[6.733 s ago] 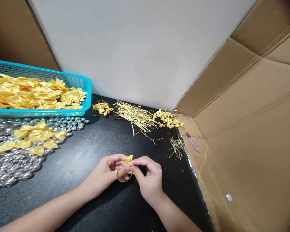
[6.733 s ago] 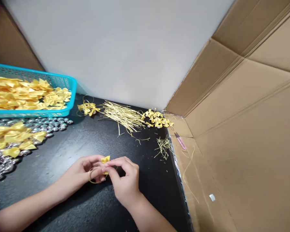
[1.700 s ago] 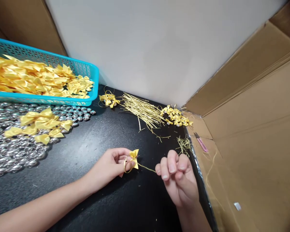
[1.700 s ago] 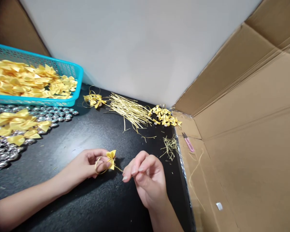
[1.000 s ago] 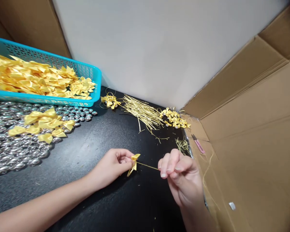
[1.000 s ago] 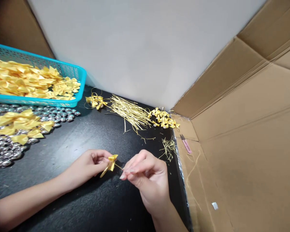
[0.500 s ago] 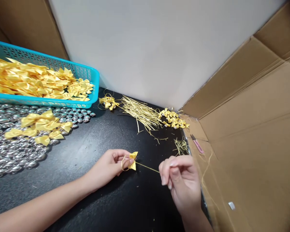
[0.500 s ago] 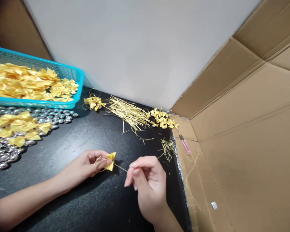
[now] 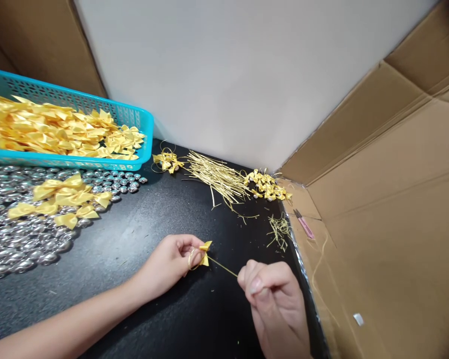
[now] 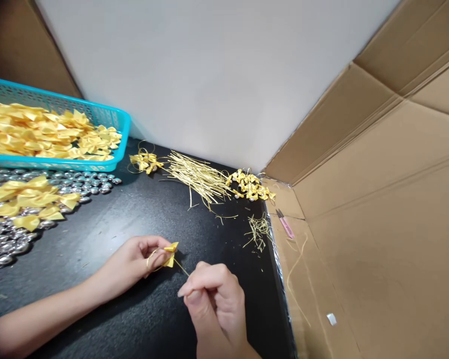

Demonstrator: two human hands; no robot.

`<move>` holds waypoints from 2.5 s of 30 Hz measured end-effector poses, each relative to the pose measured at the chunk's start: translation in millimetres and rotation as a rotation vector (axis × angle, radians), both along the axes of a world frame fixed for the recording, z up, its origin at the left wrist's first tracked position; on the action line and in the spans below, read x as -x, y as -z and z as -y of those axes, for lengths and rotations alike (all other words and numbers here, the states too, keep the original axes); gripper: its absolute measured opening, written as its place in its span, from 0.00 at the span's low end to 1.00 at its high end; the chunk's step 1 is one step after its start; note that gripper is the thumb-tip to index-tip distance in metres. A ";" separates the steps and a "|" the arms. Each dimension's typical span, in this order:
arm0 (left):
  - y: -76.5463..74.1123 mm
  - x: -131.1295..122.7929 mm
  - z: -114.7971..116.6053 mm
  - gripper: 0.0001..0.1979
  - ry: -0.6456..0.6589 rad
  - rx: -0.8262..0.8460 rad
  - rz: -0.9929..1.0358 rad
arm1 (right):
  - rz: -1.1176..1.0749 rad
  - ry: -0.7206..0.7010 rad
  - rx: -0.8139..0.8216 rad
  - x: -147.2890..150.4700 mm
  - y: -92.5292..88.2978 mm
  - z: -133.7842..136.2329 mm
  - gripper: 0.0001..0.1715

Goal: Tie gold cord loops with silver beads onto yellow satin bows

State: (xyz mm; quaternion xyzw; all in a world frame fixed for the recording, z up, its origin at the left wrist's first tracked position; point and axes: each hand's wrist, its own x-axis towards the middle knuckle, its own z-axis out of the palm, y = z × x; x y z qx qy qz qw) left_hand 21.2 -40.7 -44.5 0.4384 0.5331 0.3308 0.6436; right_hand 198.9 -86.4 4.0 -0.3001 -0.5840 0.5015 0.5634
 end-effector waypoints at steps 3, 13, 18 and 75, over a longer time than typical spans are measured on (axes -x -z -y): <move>0.2 0.1 0.3 0.17 0.009 -0.006 -0.003 | -0.002 -0.005 -0.018 1.0 -0.6 -0.1 0.07; 6.7 3.1 0.2 0.19 0.027 -0.012 -0.010 | -0.027 -0.015 0.022 0.1 -3.0 -3.7 0.07; 0.4 5.1 -1.2 0.19 0.011 0.042 0.007 | -0.057 0.026 0.188 -4.7 -1.9 -9.2 0.07; 7.5 17.9 5.1 0.14 0.172 -0.179 0.270 | -0.147 -0.152 0.817 3.2 31.9 -53.9 0.12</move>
